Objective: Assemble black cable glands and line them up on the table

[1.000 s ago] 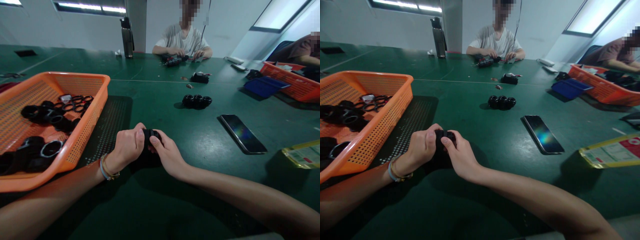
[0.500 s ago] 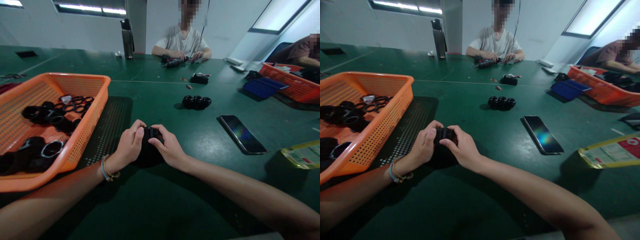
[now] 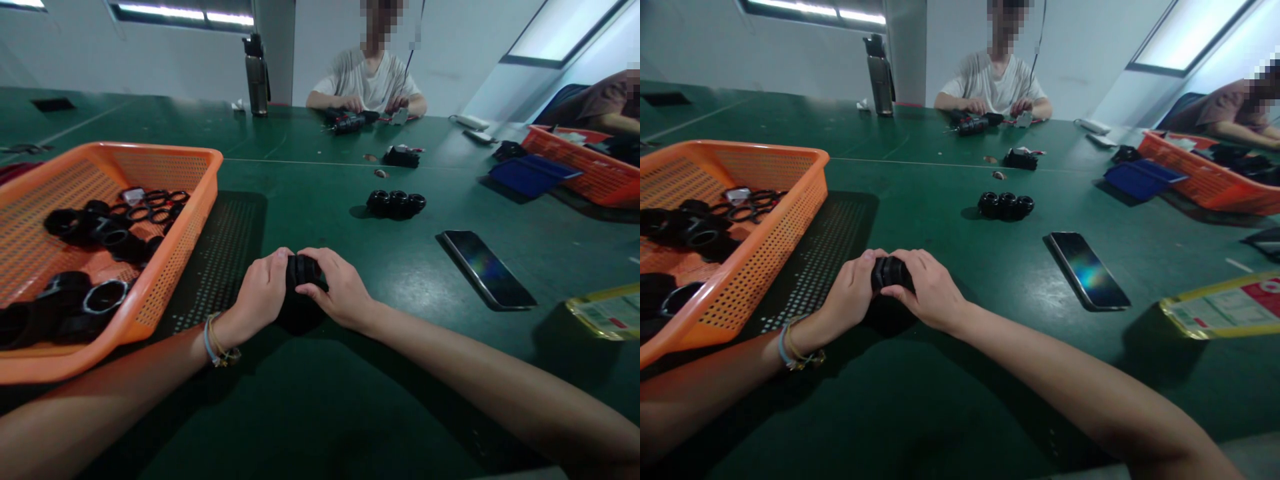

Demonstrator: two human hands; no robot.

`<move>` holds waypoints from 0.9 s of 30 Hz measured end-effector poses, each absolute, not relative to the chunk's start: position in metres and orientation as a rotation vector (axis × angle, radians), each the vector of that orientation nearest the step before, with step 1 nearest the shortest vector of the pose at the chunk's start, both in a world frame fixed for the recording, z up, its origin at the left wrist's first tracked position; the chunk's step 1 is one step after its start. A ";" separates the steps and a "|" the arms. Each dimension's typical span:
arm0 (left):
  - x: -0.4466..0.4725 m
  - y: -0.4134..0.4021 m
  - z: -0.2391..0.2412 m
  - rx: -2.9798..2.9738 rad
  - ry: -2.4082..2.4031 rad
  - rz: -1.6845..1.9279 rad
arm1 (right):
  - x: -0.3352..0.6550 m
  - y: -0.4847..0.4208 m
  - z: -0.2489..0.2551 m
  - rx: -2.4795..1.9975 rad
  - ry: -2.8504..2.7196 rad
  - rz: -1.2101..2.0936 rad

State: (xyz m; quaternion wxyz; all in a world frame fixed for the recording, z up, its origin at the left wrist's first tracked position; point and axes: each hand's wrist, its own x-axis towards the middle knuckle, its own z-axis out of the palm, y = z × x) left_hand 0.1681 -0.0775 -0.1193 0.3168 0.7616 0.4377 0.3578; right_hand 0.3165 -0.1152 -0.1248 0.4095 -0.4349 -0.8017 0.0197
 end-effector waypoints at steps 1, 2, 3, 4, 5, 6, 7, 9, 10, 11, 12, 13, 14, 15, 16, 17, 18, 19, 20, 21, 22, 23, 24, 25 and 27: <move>0.168 -0.078 -0.119 2.035 1.167 0.936 | 0.316 -0.116 -0.125 -1.106 -2.024 0.063; 0.168 -0.079 -0.119 2.060 1.186 0.929 | 0.316 -0.116 -0.125 -1.117 -2.026 0.077; 0.167 -0.080 -0.119 2.081 1.205 0.923 | 0.315 -0.116 -0.126 -1.128 -2.026 0.090; 0.167 -0.080 -0.119 2.099 1.223 0.916 | 0.315 -0.116 -0.126 -1.136 -2.021 0.103; 0.168 -0.081 -0.118 2.116 1.241 0.910 | 0.314 -0.117 -0.127 -1.143 -2.011 0.114; 0.168 -0.082 -0.117 2.132 1.257 0.903 | 0.313 -0.118 -0.127 -1.150 -1.995 0.122; 0.168 -0.083 -0.116 2.151 1.271 0.896 | 0.311 -0.119 -0.128 -1.158 -1.976 0.130; 0.167 -0.084 -0.115 2.193 1.285 0.890 | 0.309 -0.121 -0.128 -1.177 -1.938 0.151; 0.167 -0.085 -0.114 2.216 1.286 0.888 | 0.307 -0.122 -0.128 -1.192 -1.916 0.168; 0.167 -0.085 -0.113 2.239 1.284 0.886 | 0.306 -0.124 -0.127 -1.212 -1.893 0.194; 0.166 -0.085 -0.112 2.263 1.278 0.885 | 0.305 -0.126 -0.126 -1.236 -1.870 0.227; 0.166 -0.086 -0.111 2.290 1.269 0.884 | 0.304 -0.127 -0.125 -1.260 -1.848 0.265; 0.165 -0.086 -0.110 2.320 1.258 0.883 | 0.303 -0.129 -0.124 -1.285 -1.826 0.308; 0.165 -0.085 -0.110 2.352 1.247 0.884 | 0.302 -0.130 -0.123 -1.307 -1.805 0.352; 0.164 -0.085 -0.109 2.384 1.238 0.888 | 0.301 -0.131 -0.121 -1.325 -1.788 0.394; 0.164 -0.085 -0.109 2.416 1.230 0.894 | 0.301 -0.132 -0.120 -1.336 -1.773 0.432; 0.164 -0.085 -0.108 2.445 1.223 0.899 | 0.300 -0.132 -0.119 -1.345 -1.759 0.466; 0.163 -0.084 -0.108 2.472 1.218 0.906 | 0.300 -0.133 -0.118 -1.353 -1.744 0.502; 0.163 -0.084 -0.108 2.500 1.211 0.913 | 0.300 -0.133 -0.117 -1.360 -1.729 0.539; 0.163 -0.083 -0.108 2.527 1.203 0.916 | 0.300 -0.133 -0.116 -1.368 -1.713 0.576; 0.162 -0.082 -0.108 2.557 1.194 0.917 | 0.299 -0.134 -0.115 -1.376 -1.696 0.615; 0.162 -0.081 -0.108 2.585 1.185 0.915 | 0.299 -0.134 -0.115 -1.383 -1.679 0.649; 0.162 -0.081 -0.108 2.613 1.179 0.913 | 0.299 -0.134 -0.114 -1.384 -1.665 0.674; 0.162 -0.080 -0.109 2.637 1.174 0.912 | 0.299 -0.135 -0.114 -1.380 -1.655 0.689; 0.161 -0.079 -0.110 2.673 1.166 0.914 | 0.299 -0.136 -0.114 -1.364 -1.645 0.701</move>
